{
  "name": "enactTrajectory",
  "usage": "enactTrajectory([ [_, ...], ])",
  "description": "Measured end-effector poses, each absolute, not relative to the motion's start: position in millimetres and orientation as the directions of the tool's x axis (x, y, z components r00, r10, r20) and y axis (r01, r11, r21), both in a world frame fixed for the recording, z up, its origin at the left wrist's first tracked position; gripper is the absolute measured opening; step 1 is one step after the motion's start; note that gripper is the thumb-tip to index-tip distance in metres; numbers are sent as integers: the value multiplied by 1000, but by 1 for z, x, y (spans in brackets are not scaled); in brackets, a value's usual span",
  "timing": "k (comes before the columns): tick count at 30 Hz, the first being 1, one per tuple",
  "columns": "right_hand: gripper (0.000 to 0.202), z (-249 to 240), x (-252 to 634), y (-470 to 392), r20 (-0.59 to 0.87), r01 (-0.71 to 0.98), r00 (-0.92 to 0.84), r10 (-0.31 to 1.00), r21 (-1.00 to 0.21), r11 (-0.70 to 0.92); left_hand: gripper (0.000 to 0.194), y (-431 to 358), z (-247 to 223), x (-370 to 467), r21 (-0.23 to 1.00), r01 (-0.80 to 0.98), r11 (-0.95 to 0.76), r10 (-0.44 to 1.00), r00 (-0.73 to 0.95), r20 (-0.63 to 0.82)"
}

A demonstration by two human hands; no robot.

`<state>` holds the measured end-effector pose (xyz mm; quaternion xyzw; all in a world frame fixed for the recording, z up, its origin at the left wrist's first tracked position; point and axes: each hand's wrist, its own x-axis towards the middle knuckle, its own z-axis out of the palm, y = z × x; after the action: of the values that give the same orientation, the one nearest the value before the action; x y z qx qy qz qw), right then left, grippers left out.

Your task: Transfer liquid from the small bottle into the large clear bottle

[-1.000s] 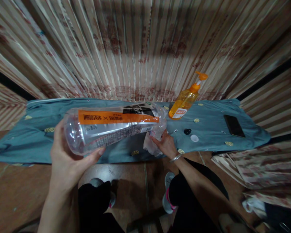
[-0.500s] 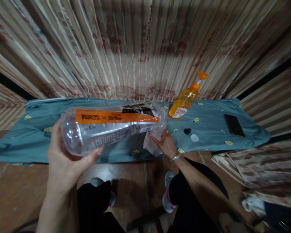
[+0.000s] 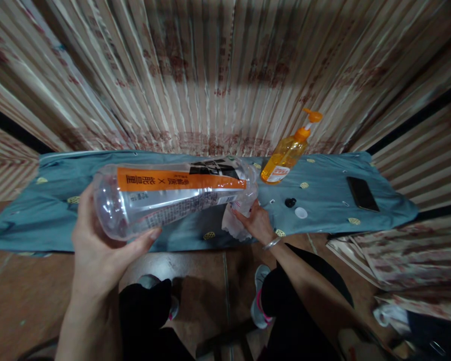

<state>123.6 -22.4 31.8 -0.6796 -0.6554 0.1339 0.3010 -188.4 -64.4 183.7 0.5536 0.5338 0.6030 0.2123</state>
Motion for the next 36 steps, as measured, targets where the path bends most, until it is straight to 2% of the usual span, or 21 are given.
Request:
enactTrajectory([
  [9, 65, 36, 123, -23, 192, 818, 103, 976, -575, 27, 102, -65, 184, -188, 875, 338, -345, 847, -289, 446],
  [36, 73, 35, 122, -23, 216, 814, 109, 970, -579, 37, 97, -65, 187, -186, 870, 350, -348, 846, -283, 452],
])
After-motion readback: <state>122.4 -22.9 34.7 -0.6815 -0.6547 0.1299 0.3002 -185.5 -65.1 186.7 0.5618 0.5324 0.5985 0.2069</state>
